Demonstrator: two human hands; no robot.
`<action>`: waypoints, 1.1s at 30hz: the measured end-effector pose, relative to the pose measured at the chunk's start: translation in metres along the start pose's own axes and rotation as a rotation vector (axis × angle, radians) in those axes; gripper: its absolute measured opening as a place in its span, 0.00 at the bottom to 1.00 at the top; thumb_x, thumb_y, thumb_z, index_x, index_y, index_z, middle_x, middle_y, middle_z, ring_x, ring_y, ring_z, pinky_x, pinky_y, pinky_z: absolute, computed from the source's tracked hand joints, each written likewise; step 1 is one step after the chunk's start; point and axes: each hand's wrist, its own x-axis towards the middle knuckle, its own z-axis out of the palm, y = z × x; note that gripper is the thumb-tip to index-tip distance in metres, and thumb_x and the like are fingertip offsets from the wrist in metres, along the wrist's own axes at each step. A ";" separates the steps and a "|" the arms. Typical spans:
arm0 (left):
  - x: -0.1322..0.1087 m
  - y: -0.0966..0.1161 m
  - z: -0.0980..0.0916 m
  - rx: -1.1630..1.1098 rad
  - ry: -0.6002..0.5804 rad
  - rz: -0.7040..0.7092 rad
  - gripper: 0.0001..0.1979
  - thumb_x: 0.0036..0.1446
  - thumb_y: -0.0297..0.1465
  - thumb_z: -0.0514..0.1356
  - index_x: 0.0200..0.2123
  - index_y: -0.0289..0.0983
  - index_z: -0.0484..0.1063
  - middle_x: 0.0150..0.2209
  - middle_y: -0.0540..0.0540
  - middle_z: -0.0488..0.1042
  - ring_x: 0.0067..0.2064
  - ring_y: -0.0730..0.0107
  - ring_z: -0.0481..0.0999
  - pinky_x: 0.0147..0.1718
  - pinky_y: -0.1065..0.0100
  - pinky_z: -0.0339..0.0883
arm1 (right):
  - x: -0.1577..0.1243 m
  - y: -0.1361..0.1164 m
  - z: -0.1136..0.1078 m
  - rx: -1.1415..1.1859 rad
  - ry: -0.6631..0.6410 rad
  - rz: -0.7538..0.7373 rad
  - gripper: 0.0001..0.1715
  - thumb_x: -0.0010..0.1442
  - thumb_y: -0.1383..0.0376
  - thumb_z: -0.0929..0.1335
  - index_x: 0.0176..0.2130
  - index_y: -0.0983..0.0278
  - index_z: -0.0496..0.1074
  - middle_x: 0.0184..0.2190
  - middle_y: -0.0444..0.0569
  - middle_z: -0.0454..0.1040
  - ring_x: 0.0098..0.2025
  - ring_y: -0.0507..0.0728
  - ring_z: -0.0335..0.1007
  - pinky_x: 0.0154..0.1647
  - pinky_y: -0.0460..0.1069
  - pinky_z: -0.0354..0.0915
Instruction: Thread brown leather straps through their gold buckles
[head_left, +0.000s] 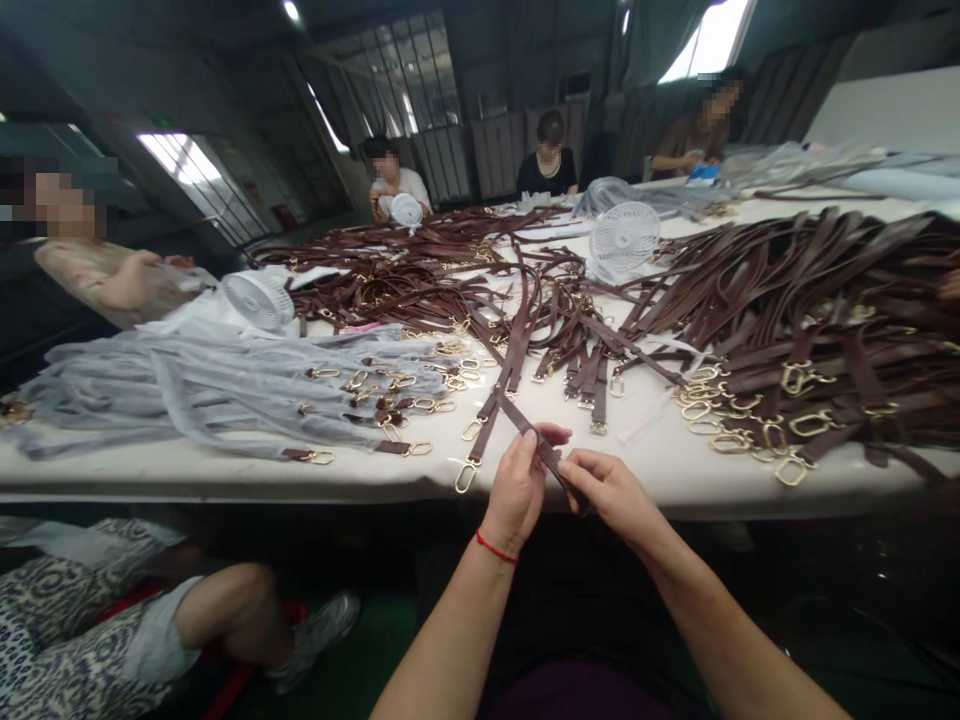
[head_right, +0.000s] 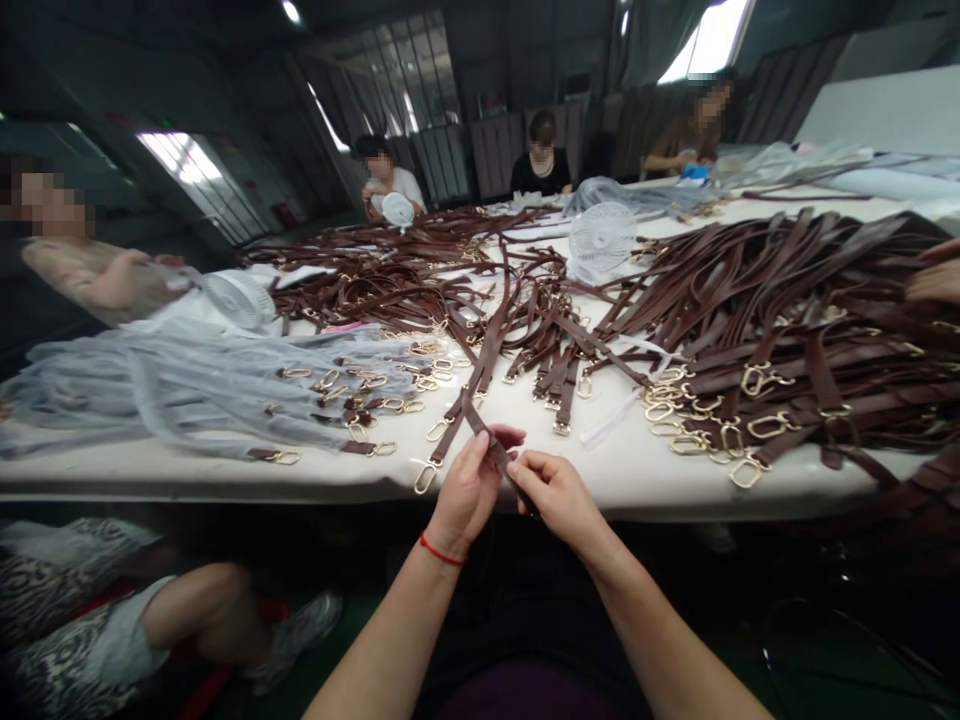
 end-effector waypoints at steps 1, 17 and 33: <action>-0.001 0.000 0.001 -0.029 -0.013 -0.015 0.14 0.63 0.37 0.55 0.42 0.32 0.72 0.41 0.39 0.76 0.47 0.62 0.73 0.50 0.63 0.62 | 0.000 0.000 0.002 0.004 0.005 -0.015 0.21 0.62 0.53 0.65 0.24 0.64 0.64 0.17 0.41 0.66 0.20 0.50 0.56 0.23 0.45 0.53; -0.003 0.006 0.004 -0.297 -0.033 -0.143 0.06 0.56 0.32 0.59 0.31 0.35 0.70 0.36 0.41 0.77 0.50 0.58 0.73 0.58 0.56 0.57 | 0.010 0.009 0.014 0.073 0.142 -0.073 0.20 0.54 0.51 0.70 0.25 0.64 0.66 0.21 0.42 0.63 0.25 0.51 0.55 0.25 0.46 0.54; -0.011 0.005 0.011 -0.162 -0.095 0.022 0.12 0.63 0.37 0.54 0.32 0.36 0.66 0.40 0.41 0.76 0.50 0.60 0.72 0.57 0.58 0.57 | 0.012 0.015 0.032 0.134 0.270 -0.156 0.15 0.58 0.54 0.69 0.29 0.63 0.70 0.26 0.46 0.70 0.30 0.55 0.65 0.34 0.49 0.63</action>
